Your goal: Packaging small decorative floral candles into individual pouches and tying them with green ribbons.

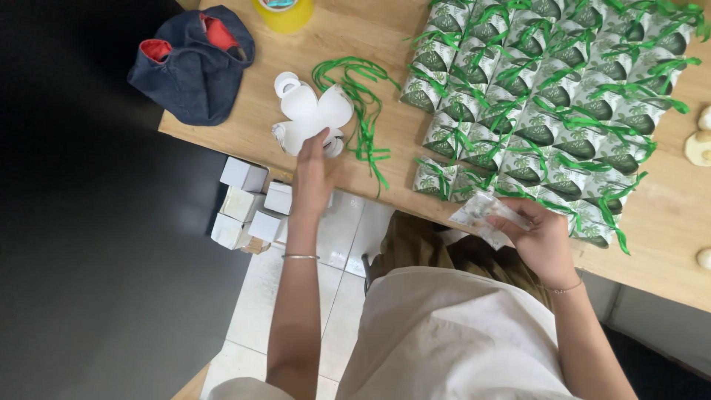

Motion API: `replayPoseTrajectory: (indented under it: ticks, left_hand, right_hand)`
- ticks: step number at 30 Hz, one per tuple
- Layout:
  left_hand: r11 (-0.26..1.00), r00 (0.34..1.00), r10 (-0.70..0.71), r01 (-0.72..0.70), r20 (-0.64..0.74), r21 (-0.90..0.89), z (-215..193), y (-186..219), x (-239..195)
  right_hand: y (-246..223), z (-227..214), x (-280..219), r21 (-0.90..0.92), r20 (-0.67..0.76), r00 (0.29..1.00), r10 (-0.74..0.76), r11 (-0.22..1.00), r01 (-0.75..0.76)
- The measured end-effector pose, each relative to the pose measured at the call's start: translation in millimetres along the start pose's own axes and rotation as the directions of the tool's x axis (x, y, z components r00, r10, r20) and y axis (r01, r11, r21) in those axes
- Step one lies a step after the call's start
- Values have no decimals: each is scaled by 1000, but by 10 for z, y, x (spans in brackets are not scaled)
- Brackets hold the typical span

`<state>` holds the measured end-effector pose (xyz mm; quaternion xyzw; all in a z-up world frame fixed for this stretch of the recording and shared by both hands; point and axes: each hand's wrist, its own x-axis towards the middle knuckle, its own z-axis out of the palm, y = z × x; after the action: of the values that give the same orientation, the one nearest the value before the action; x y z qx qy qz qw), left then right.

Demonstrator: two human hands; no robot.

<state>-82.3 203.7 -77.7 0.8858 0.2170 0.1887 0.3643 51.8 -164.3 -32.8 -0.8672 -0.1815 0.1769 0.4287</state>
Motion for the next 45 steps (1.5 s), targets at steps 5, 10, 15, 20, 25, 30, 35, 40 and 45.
replayPoseTrajectory:
  ticks: [5, 10, 15, 20, 25, 30, 35, 40, 45]
  left_hand:
    - [999, 997, -34, 32, 64, 20, 89, -628, 110]
    - [994, 994, -110, 110, -2, 18, 71, -585, 143]
    - [962, 962, -268, 264, -60, -71, 69, -593, 166]
    - [950, 976, -211, 190, -59, -248, 71, -860, 112]
    - [965, 957, -204, 161, -206, -206, -238, -343, 111]
    - [969, 977, 153, -178, -149, -170, -292, 371, -60]
    - [965, 968, 248, -244, 28, -97, 274, 462, -514]
    - [980, 978, 189, -183, 84, -74, 743, 156, -840]
    - [993, 987, 114, -112, 110, -26, 940, -68, -927]
  right_hand:
    - [-185, 39, -14, -95, 10, 1000, -28, 995, 29]
    - [-247, 52, 10, -104, 27, 999, -44, 993, 46]
    - [-187, 109, 4, -133, 20, 995, -103, 986, 104]
    - [-153, 115, 1, -183, 43, 990, -133, 973, 139]
    - [-135, 103, -11, -182, 26, 987, -159, 970, 161]
    - [-128, 65, -28, -115, -25, 994, -108, 988, 105]
    - [-5, 29, 42, 48, -132, 990, -43, 998, 50]
    - [-193, 110, 274, 186, -86, 996, -12, 982, 27]
    - [-445, 564, 666, 334, 102, 973, -208, 928, 163]
